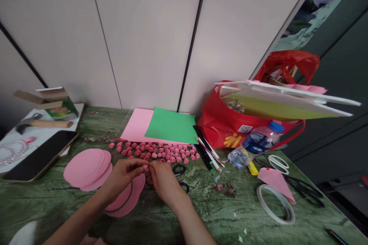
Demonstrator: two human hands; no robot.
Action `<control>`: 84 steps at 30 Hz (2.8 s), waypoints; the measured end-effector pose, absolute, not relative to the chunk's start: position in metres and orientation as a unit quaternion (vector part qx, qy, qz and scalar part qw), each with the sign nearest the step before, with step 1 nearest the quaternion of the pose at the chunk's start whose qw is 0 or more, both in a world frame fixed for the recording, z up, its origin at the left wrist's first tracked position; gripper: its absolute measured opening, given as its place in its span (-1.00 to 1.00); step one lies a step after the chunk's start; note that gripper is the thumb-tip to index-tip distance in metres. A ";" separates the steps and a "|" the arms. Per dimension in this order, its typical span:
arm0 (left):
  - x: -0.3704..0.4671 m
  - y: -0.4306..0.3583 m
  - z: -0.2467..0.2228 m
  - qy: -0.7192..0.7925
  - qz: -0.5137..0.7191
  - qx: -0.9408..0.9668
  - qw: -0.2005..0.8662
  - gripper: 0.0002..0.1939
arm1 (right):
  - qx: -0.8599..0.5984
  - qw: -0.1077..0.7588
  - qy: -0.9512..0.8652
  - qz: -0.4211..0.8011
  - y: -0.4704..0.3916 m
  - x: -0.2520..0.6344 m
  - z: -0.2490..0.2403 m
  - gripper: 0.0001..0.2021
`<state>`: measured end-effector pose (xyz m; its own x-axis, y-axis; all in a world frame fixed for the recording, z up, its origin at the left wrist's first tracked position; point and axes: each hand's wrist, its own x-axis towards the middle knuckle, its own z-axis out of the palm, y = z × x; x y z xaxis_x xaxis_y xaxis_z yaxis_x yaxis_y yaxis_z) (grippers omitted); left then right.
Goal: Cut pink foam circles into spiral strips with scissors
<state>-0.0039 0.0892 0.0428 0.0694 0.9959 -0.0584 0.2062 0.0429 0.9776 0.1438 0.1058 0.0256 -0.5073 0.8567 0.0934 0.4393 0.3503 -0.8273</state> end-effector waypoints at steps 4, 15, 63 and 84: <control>-0.004 0.089 0.044 0.545 0.429 0.540 0.477 -0.78 | -0.422 0.290 -0.761 0.399 0.107 0.145 0.024 -0.75; -0.006 0.089 0.045 0.571 0.455 0.489 0.477 -0.77 | -0.440 0.329 -0.760 0.347 0.108 0.146 0.029 -0.82; -0.004 0.088 0.043 0.570 0.421 0.554 0.437 -0.78 | -0.446 0.345 -0.660 0.497 0.108 0.142 0.024 -0.84; 0.001 0.087 0.046 0.573 0.411 0.573 0.417 -0.82 | -0.473 0.317 -0.746 0.346 0.107 0.140 0.024 -0.86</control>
<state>0.0010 0.0867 0.0462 0.0050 1.0000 -0.0079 0.3145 0.0059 0.9492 0.1395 0.1065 0.0242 -0.3525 0.9244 0.1459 0.4863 0.3142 -0.8153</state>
